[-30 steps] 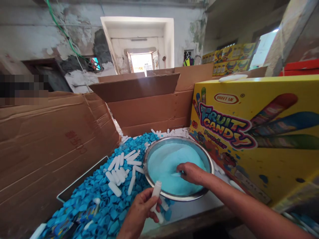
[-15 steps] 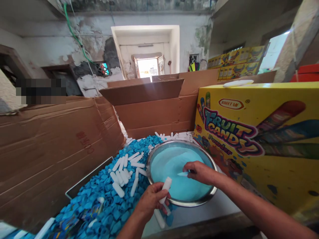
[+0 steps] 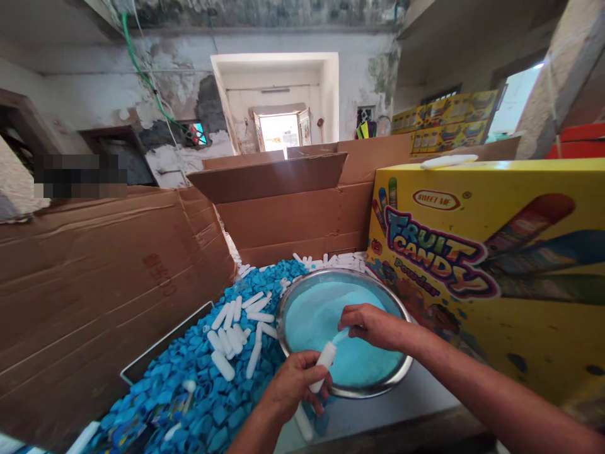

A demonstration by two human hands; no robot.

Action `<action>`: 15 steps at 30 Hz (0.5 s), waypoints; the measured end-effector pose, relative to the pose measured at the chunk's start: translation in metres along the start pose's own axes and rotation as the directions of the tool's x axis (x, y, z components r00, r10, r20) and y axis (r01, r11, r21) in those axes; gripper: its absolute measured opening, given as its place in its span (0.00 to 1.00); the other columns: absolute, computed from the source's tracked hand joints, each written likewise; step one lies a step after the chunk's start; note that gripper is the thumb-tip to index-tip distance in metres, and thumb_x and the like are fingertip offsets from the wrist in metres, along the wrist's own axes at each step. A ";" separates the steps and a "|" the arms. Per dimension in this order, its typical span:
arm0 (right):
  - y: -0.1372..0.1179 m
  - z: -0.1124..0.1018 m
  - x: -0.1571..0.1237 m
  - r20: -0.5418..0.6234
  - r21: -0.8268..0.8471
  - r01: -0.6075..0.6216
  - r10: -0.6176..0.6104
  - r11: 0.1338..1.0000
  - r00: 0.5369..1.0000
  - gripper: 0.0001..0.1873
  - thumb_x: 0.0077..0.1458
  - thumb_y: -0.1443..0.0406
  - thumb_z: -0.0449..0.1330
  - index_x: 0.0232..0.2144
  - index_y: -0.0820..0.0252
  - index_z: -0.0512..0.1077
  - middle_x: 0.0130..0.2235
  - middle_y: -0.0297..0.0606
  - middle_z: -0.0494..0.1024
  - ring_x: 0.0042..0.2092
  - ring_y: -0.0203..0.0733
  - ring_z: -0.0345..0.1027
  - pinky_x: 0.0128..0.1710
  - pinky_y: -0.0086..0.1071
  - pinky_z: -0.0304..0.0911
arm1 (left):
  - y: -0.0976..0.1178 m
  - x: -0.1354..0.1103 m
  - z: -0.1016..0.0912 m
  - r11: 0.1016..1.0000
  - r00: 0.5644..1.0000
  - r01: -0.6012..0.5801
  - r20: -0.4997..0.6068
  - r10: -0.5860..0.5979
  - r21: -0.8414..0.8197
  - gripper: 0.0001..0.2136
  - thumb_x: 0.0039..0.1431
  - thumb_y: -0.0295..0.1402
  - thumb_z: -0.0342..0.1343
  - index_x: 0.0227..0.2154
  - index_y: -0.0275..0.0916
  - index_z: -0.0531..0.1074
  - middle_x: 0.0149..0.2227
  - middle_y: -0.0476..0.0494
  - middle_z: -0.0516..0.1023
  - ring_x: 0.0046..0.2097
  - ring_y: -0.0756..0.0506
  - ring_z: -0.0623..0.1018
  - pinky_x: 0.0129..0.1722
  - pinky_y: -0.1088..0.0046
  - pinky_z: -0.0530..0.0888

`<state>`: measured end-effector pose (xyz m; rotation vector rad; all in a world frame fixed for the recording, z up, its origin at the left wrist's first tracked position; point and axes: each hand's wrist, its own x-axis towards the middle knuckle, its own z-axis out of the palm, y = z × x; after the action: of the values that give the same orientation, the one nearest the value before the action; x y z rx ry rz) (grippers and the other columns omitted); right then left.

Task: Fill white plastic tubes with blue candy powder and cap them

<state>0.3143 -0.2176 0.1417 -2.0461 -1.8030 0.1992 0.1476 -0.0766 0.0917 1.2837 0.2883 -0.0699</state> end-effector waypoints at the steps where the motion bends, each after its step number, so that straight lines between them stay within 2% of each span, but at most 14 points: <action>1: 0.001 -0.001 0.002 -0.021 -0.024 0.034 -0.034 0.999 0.999 0.14 0.47 0.75 0.55 0.35 0.61 0.75 0.34 0.39 0.74 0.35 0.37 0.67 0.35 0.26 0.59 | 0.001 0.002 0.001 1.000 1.000 -0.003 0.001 0.003 -0.002 0.13 0.39 0.37 0.61 0.26 0.32 0.71 0.22 0.46 0.71 0.20 0.51 0.69 0.13 0.79 0.67; 4: 0.000 -0.007 0.007 -0.061 -0.136 0.144 -0.153 0.980 0.986 0.13 0.52 0.74 0.52 0.35 0.60 0.75 0.33 0.39 0.72 0.35 0.37 0.65 0.34 0.27 0.58 | 0.003 0.008 0.004 1.000 1.000 -0.022 -0.005 0.022 -0.022 0.13 0.39 0.36 0.61 0.27 0.32 0.71 0.23 0.46 0.71 0.21 0.51 0.69 0.14 0.79 0.67; 7: -0.004 -0.017 0.011 -0.044 -0.250 0.225 -0.243 0.942 0.969 0.15 0.54 0.75 0.49 0.35 0.60 0.74 0.33 0.40 0.70 0.36 0.38 0.63 0.35 0.29 0.57 | 0.003 0.015 0.007 0.997 0.999 -0.040 -0.004 0.040 -0.065 0.14 0.40 0.37 0.62 0.28 0.33 0.71 0.24 0.47 0.71 0.22 0.52 0.69 0.15 0.80 0.68; 15: -0.010 -0.032 0.014 0.020 -0.384 0.226 -0.237 0.895 0.971 0.17 0.51 0.78 0.48 0.34 0.61 0.73 0.34 0.40 0.68 0.39 0.40 0.60 0.37 0.31 0.56 | 0.002 0.026 0.012 0.991 0.997 -0.077 -0.014 0.076 -0.113 0.14 0.40 0.38 0.63 0.28 0.33 0.70 0.24 0.47 0.69 0.23 0.51 0.69 0.16 0.79 0.69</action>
<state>0.3190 -0.2095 0.1767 -2.0364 -2.1857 -0.2737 0.1749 -0.0850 0.0905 1.1813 0.2476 0.0178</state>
